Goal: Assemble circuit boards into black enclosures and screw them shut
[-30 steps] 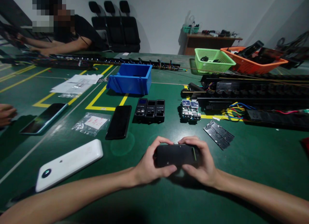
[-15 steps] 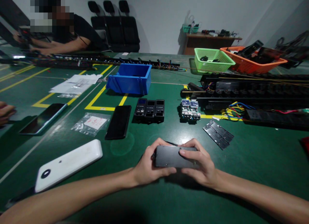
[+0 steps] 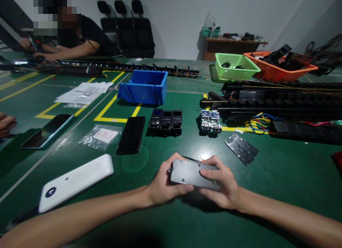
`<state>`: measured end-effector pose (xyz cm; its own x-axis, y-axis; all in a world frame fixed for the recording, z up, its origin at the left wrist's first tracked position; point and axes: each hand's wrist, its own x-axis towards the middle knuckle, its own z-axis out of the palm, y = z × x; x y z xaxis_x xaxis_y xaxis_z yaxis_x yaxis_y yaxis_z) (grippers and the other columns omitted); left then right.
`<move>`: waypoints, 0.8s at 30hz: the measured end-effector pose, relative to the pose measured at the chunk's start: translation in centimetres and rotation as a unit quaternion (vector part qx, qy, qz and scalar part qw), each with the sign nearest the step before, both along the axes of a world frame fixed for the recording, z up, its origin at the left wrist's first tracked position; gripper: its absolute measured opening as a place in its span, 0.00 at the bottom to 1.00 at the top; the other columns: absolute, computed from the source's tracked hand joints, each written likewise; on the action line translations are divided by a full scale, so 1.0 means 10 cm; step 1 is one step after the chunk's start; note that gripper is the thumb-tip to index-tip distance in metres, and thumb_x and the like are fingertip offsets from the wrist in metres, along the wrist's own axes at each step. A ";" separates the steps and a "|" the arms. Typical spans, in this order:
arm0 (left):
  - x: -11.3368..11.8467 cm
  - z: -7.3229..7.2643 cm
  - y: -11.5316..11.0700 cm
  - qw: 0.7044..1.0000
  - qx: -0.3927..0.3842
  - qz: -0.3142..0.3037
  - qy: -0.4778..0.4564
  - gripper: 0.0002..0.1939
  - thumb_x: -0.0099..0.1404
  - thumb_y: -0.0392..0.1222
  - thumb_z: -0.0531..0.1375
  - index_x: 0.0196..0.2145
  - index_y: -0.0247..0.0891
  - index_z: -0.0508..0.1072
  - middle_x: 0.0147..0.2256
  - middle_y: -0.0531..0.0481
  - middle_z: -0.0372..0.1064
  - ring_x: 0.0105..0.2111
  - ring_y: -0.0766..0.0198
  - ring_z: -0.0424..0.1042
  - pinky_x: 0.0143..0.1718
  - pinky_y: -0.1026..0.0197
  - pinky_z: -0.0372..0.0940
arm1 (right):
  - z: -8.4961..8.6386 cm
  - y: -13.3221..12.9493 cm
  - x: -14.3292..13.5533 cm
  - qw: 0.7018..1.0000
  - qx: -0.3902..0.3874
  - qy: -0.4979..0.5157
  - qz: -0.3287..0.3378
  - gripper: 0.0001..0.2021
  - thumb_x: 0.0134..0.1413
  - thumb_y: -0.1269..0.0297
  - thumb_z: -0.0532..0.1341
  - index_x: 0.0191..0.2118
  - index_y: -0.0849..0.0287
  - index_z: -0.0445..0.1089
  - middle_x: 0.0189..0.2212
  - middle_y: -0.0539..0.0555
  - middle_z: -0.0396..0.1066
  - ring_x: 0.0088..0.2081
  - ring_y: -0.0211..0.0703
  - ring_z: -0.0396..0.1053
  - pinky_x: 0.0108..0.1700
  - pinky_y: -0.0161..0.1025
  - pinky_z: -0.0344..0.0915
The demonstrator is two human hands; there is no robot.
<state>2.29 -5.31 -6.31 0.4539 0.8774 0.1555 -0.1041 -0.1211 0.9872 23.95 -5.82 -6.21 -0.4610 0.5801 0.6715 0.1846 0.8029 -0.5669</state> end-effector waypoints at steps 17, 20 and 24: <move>0.00 0.02 0.00 0.999 -0.030 -0.006 -0.007 0.23 0.51 0.47 0.69 0.39 0.36 0.64 0.31 0.53 0.63 0.28 0.68 0.61 0.28 0.67 0.58 | -0.01 0.00 -0.02 0.999 0.007 -0.031 -0.003 0.23 0.56 0.65 0.62 0.57 0.58 0.61 0.45 0.61 0.63 0.44 0.50 0.66 0.38 0.44 0.69; 0.00 0.01 0.00 0.999 -0.030 -0.006 -0.011 0.23 0.51 0.46 0.69 0.39 0.36 0.64 0.31 0.53 0.63 0.28 0.69 0.61 0.28 0.67 0.58 | -0.02 -0.01 -0.01 0.999 0.014 -0.033 -0.004 0.23 0.56 0.66 0.62 0.57 0.58 0.60 0.45 0.62 0.63 0.44 0.50 0.66 0.37 0.43 0.68; 0.00 -0.01 0.00 0.999 -0.031 -0.013 -0.011 0.22 0.51 0.45 0.69 0.39 0.36 0.64 0.31 0.54 0.64 0.28 0.69 0.61 0.28 0.68 0.58 | -0.01 -0.01 -0.01 0.999 0.027 -0.038 -0.011 0.22 0.57 0.64 0.62 0.56 0.58 0.60 0.44 0.61 0.63 0.41 0.49 0.67 0.33 0.41 0.68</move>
